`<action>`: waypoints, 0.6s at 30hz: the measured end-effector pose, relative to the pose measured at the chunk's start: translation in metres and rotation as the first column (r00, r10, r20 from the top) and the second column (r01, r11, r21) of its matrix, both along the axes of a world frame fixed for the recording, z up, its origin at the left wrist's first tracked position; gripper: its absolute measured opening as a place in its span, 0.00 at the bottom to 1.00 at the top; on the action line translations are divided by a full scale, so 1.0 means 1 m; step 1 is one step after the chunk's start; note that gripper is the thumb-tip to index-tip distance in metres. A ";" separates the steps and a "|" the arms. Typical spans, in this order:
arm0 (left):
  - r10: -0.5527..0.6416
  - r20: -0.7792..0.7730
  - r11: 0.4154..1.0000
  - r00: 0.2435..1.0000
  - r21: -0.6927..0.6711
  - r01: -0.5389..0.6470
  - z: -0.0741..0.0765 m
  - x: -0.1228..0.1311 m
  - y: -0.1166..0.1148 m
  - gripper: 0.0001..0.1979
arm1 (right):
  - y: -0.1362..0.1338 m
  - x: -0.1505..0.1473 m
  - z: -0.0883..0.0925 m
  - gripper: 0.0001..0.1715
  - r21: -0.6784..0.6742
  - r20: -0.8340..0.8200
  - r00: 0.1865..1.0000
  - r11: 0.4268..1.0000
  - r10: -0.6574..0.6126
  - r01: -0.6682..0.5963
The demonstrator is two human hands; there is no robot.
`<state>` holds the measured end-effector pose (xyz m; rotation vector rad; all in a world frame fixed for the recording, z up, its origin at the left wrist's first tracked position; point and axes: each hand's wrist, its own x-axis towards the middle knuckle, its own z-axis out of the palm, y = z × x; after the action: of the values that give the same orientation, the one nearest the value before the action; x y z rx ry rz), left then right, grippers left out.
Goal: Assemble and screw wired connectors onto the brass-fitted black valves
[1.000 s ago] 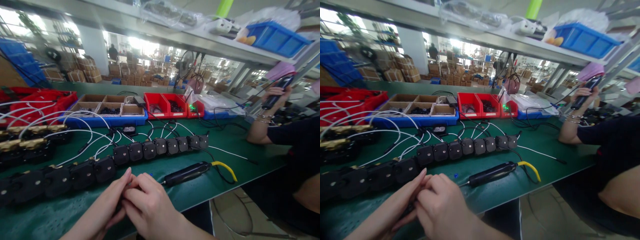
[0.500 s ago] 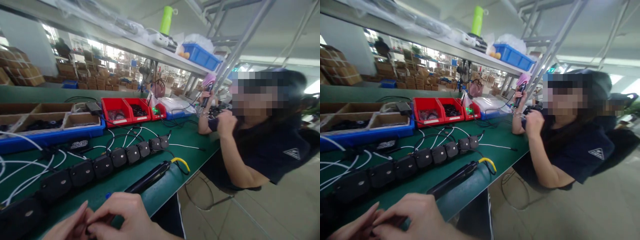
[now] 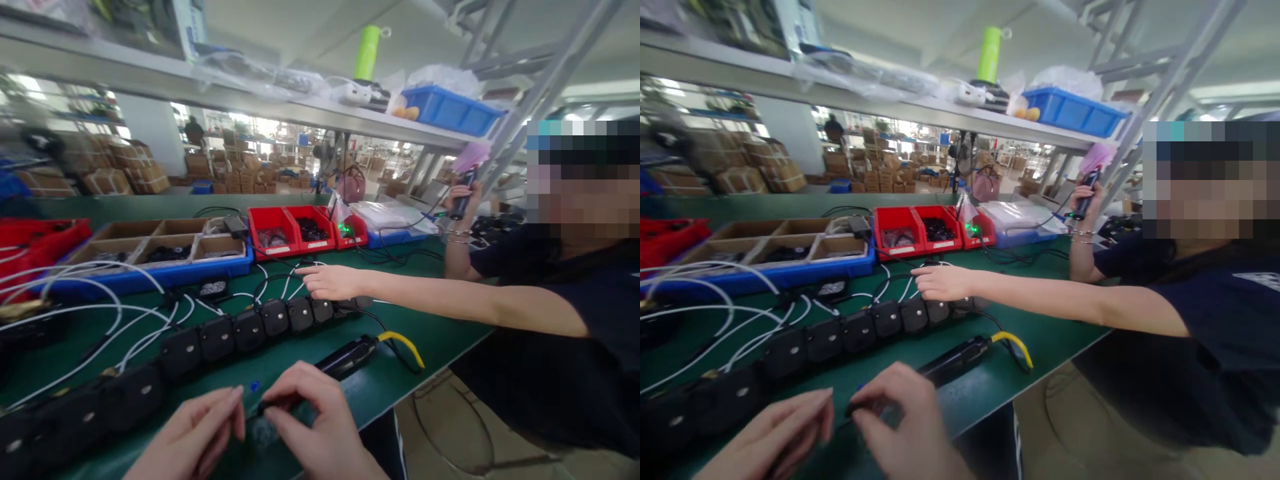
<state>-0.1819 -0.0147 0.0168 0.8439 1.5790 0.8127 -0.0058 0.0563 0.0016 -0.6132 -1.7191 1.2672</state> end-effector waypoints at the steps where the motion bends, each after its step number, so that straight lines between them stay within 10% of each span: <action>1: 0.019 -0.067 0.999 0.998 0.028 -0.017 0.010 -0.008 0.001 0.37 | 0.004 0.000 0.001 0.12 -0.026 0.025 1.000 1.000 0.014 -0.014; 9: 0.055 -0.630 0.977 0.775 0.193 0.088 0.055 -0.117 0.015 0.28 | 0.033 -0.040 0.010 0.05 -0.032 0.185 0.976 0.994 0.112 -0.108; 18: -0.472 -0.642 0.844 0.604 -0.131 0.520 0.036 -0.181 0.060 0.34 | 0.043 -0.138 0.016 0.08 0.326 0.415 0.901 0.904 0.127 -0.277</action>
<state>-0.3630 0.0457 0.0526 1.6701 1.7653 0.1370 -0.1435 0.0988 0.0174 -0.4763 -2.3406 0.9482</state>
